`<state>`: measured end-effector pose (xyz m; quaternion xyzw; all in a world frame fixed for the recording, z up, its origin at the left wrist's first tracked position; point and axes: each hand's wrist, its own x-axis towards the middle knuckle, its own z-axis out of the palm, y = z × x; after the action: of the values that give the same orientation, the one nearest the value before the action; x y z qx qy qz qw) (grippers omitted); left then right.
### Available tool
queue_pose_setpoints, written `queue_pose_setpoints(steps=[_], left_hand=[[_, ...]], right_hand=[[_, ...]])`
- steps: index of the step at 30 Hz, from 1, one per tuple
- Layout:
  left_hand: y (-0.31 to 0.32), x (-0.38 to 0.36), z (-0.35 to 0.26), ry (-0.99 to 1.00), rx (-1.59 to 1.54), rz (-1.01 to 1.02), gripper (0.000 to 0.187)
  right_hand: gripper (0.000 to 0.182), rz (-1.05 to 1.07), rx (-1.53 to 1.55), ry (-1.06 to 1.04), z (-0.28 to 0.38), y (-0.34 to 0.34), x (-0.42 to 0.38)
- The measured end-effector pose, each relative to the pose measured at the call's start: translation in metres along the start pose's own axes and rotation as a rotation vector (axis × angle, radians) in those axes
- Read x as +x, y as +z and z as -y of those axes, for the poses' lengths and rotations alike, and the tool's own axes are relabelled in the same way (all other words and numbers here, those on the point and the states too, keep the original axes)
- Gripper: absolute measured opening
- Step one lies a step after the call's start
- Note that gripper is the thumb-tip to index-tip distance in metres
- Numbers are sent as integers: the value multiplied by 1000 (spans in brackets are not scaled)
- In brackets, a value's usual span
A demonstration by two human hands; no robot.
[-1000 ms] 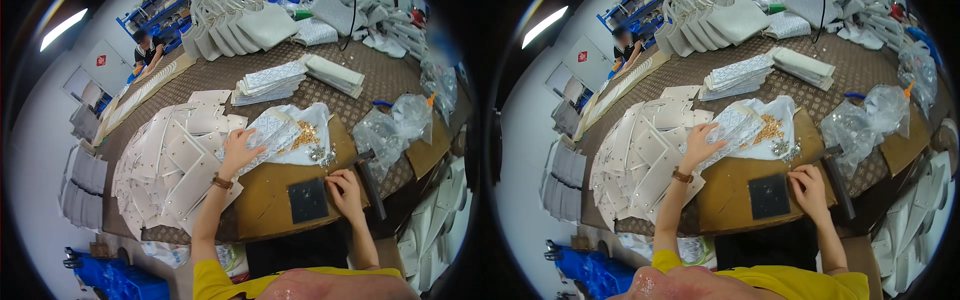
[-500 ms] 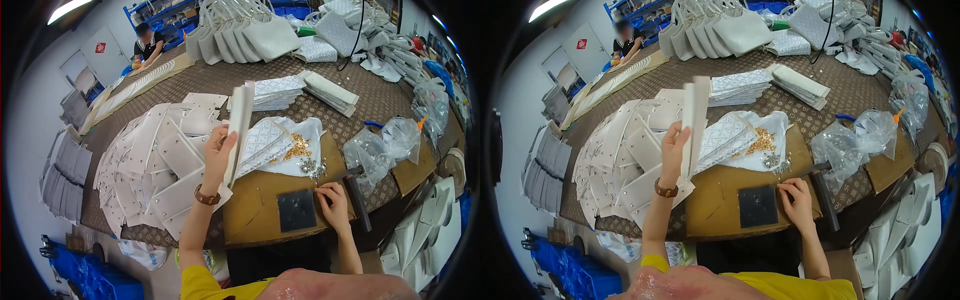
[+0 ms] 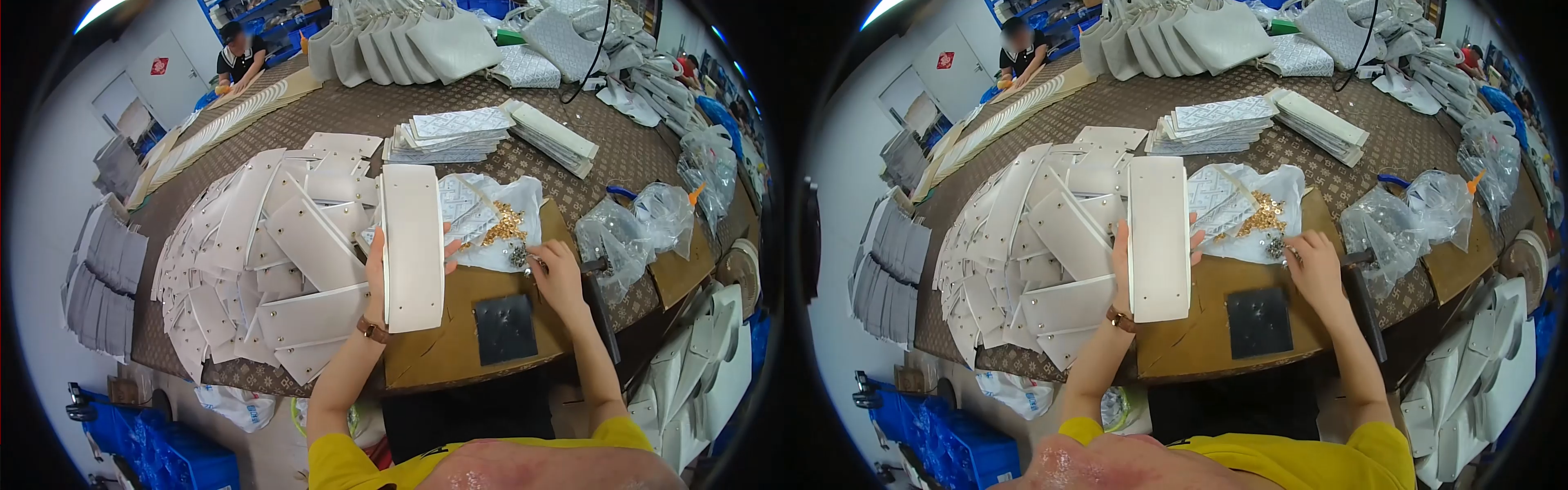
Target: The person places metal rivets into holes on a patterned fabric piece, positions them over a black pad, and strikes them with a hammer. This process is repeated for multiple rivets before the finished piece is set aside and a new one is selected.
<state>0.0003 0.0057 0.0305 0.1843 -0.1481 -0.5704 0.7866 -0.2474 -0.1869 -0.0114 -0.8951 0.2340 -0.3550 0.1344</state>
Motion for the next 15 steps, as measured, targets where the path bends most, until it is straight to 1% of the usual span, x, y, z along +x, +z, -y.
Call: queue_pose_setpoints(steps=[1, 2, 4, 9, 12, 13, 15], left_hand=[[-5, 0, 1, 3, -2, -2, 87], [-11, 2, 1, -8, -56, 110, 89], [-20, 7, 2, -28, -168, 333, 93], [-27, 5, 9, -59, -188, 297, 94], [-18, -1, 9, -21, -39, 137, 87], [-21, 0, 10, -24, -40, 136, 87], [-29, 4, 11, 44, -75, 193, 81]], right_hand=[[13, 33, -32, -10, -10, 10, 4], [12, 64, -66, -25, -14, 15, 8], [11, 61, -82, -49, -14, 19, 12], [9, 73, -144, -77, -12, 17, 11], [10, 110, -141, -69, -12, 21, 16], [10, 137, -131, -51, -13, 23, 18], [10, 163, -125, -27, -14, 21, 19]])
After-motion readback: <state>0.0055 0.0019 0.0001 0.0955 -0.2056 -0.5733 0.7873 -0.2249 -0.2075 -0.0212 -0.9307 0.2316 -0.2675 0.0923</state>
